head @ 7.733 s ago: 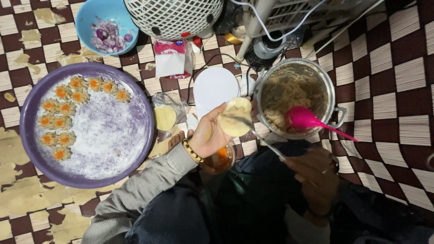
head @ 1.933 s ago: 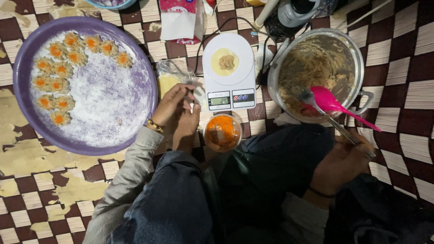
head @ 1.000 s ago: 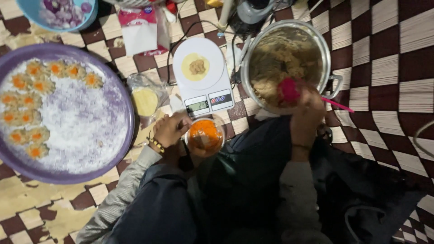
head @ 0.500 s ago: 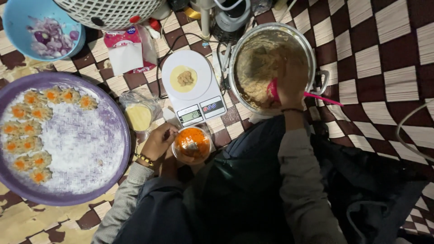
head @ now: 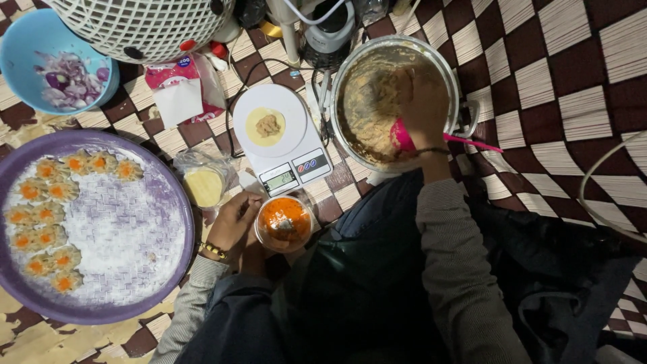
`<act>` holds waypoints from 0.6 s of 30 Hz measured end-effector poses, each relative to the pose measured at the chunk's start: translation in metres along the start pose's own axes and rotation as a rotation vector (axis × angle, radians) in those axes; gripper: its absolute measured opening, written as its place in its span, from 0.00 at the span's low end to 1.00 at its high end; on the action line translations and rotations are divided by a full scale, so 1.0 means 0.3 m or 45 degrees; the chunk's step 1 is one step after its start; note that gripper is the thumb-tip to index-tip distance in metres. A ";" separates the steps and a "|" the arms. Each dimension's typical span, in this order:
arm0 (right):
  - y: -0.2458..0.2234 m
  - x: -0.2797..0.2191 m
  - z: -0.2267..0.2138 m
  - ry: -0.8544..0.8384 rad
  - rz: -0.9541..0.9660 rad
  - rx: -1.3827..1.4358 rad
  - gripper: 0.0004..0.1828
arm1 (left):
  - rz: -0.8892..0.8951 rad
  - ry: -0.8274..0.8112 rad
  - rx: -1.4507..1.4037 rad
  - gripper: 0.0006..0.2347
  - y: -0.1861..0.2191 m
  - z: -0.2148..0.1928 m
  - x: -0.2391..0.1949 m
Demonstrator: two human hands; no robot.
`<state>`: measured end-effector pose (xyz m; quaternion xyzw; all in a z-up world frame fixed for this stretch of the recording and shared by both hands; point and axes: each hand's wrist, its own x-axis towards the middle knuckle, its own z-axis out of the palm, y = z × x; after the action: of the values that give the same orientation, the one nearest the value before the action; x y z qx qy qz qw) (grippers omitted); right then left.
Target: The person prepares dim sum by placing a circular dough wrapper on a digital scale, adding a portion of meat filling with a spoon, and then folding the edges of the dough to enclose the filling.
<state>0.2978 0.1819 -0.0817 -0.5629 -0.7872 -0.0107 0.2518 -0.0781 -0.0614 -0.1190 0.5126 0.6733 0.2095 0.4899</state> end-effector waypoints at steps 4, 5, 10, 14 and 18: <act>-0.012 0.001 0.005 -0.010 0.042 0.012 0.30 | 0.027 0.018 -0.003 0.10 -0.026 0.006 0.010; -0.013 -0.003 0.010 0.016 0.035 0.008 0.27 | 0.050 0.015 -0.001 0.10 -0.038 0.007 0.014; -0.008 -0.029 -0.008 -0.006 0.142 0.104 0.20 | 0.051 0.040 -0.003 0.10 -0.018 0.005 0.005; 0.136 -0.143 0.025 -0.011 0.212 0.189 0.27 | 0.078 0.104 0.014 0.09 -0.026 -0.007 0.005; 0.162 -0.250 -0.070 0.361 -0.342 -0.621 0.12 | 0.082 0.155 0.025 0.10 -0.061 -0.009 0.014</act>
<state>0.3671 0.1274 -0.1069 -0.4907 -0.7857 -0.3109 0.2127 -0.0894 -0.0642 -0.1340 0.5251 0.6871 0.2490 0.4361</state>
